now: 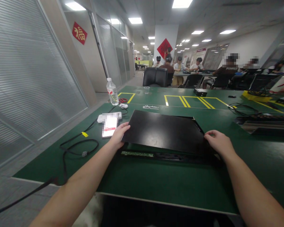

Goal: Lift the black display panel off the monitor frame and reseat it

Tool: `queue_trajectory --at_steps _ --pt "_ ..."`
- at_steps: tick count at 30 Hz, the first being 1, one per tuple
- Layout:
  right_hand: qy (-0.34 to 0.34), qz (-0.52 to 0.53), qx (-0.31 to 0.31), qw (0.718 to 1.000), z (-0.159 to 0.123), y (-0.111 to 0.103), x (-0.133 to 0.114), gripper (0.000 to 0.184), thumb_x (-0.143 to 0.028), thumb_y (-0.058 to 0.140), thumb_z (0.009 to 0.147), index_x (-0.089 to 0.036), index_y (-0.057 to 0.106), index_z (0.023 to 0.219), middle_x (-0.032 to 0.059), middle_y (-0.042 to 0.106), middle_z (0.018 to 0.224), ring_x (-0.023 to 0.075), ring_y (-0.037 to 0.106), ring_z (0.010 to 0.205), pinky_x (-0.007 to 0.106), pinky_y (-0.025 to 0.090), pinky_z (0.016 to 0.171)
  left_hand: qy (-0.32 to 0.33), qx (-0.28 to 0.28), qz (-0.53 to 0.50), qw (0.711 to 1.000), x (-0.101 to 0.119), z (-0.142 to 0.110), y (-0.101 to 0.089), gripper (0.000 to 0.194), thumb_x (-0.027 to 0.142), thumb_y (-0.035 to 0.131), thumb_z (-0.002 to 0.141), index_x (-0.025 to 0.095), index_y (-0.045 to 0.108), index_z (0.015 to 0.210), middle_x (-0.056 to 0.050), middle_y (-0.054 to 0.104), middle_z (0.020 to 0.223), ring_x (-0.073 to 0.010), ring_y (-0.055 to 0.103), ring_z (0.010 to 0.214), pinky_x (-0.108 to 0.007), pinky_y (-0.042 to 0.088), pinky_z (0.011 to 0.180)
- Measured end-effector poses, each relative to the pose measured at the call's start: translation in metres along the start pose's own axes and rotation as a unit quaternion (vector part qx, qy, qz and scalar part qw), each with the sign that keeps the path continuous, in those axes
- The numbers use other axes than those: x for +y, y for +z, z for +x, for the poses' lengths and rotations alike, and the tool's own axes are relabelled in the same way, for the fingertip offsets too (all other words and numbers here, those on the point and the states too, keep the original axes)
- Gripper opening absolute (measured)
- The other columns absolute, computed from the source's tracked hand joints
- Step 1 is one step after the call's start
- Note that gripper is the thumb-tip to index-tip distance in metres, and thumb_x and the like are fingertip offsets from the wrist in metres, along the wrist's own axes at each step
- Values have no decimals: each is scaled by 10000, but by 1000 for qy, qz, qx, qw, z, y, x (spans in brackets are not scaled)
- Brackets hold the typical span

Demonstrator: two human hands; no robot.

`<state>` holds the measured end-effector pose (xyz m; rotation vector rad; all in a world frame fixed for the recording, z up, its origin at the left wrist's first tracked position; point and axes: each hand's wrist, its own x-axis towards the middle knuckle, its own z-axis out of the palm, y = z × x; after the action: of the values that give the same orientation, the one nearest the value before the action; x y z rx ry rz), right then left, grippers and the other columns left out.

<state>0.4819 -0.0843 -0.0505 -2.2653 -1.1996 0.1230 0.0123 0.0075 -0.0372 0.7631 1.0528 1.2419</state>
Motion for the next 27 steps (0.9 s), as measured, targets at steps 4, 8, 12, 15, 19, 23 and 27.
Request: queue_trajectory --at_steps 4,8,12,15,19,23,27 --pt "-7 -26 -12 1000 -2 -2 -2 226 -400 658 829 -254 823 879 106 778 836 291 714 793 372 507 699 3 -13 7 1000 0 1 -1 306 103 836 797 132 775 1095 -87 845 898 -209 773 740 -300 616 722" --pt "-6 -48 -23 999 -3 -4 -5 230 -393 657 851 -251 830 905 117 789 872 306 725 840 372 507 707 -2 -14 15 1000 -1 1 -1 299 99 839 809 134 769 1097 -91 842 903 -214 773 737 -306 615 718" --pt "-12 -56 -26 998 -3 -4 -5 234 -396 658 864 -251 835 913 121 794 881 308 727 840 372 509 706 2 -1 14 1000 -1 1 -1 300 91 854 809 142 748 1085 -75 825 875 -204 763 713 -292 604 685" --pt "-23 -57 -19 998 -2 -3 -2 233 -398 655 863 -253 834 894 120 793 869 306 729 830 371 509 702 -2 -3 16 1000 -1 0 0 318 92 863 812 143 739 1100 -74 824 882 -204 766 716 -288 603 676" --pt "-27 -63 -19 997 0 -2 0 239 -396 640 855 -258 833 879 117 789 854 309 725 818 378 510 704 -8 -3 14 1000 0 -2 1 304 77 846 833 147 729 1104 -71 824 885 -196 763 702 -281 603 659" --pt "-30 -60 -19 998 0 -3 0 233 -387 641 848 -263 833 894 108 790 855 305 724 816 380 513 717 -12 1 13 1000 1 -3 3 273 64 809 855 161 724 1096 -58 824 877 -194 767 708 -280 614 657" --pt "-22 -42 -23 999 -1 -4 -1 237 -370 644 850 -263 829 953 87 791 856 289 725 816 366 508 717 -9 -2 18 1000 3 -5 4 273 66 808 853 158 725 1096 -64 832 890 -190 767 712 -276 616 665"
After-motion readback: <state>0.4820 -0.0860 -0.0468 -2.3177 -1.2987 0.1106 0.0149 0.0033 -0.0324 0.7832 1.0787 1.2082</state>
